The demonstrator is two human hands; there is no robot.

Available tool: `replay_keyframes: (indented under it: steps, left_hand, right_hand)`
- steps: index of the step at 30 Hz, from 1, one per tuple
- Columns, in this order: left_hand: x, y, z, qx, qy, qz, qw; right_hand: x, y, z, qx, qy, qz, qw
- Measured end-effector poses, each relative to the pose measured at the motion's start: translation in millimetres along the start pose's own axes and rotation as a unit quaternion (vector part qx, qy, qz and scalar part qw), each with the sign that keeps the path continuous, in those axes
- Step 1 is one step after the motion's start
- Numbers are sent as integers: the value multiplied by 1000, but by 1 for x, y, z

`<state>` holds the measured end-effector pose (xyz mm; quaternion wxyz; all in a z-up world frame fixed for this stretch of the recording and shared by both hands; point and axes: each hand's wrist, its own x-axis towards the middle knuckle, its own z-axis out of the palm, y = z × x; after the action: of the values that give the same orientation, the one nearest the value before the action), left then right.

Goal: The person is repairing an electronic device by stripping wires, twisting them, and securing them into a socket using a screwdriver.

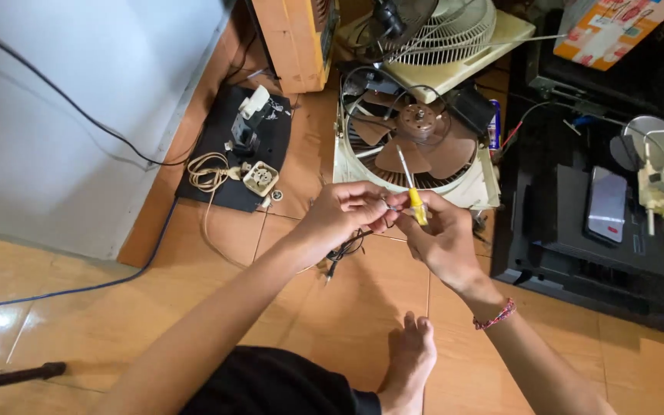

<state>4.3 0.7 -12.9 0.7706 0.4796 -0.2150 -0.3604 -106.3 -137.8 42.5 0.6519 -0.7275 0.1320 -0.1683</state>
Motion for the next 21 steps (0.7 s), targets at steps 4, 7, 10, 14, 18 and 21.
replay_keyframes:
  steps: [4, 7, 10, 14, 18, 21]
  left_hand:
    - [7, -10, -13, -31, 13, -11, 999]
    - [6, -19, -23, -8, 34, -6, 999]
    - [8, -34, -33, 13, 59, -1, 998]
    - [9, -30, -35, -15, 121, -15, 992]
    - [12, -38, -27, -38, 157, 22, 987]
    - [12, -39, -21, -41, 151, 66, 985]
  right_hand:
    - [14, 21, 11, 5, 24, 17, 1000]
    - [19, 33, 18, -39, 36, -2, 999]
    - [24, 45, 25, -86, 49, 4, 995]
    - [30, 38, 36, -93, 52, 20, 994]
    - [34, 30, 38, -96, 77, 50, 991]
    - [35, 40, 29, -81, 93, 64, 990]
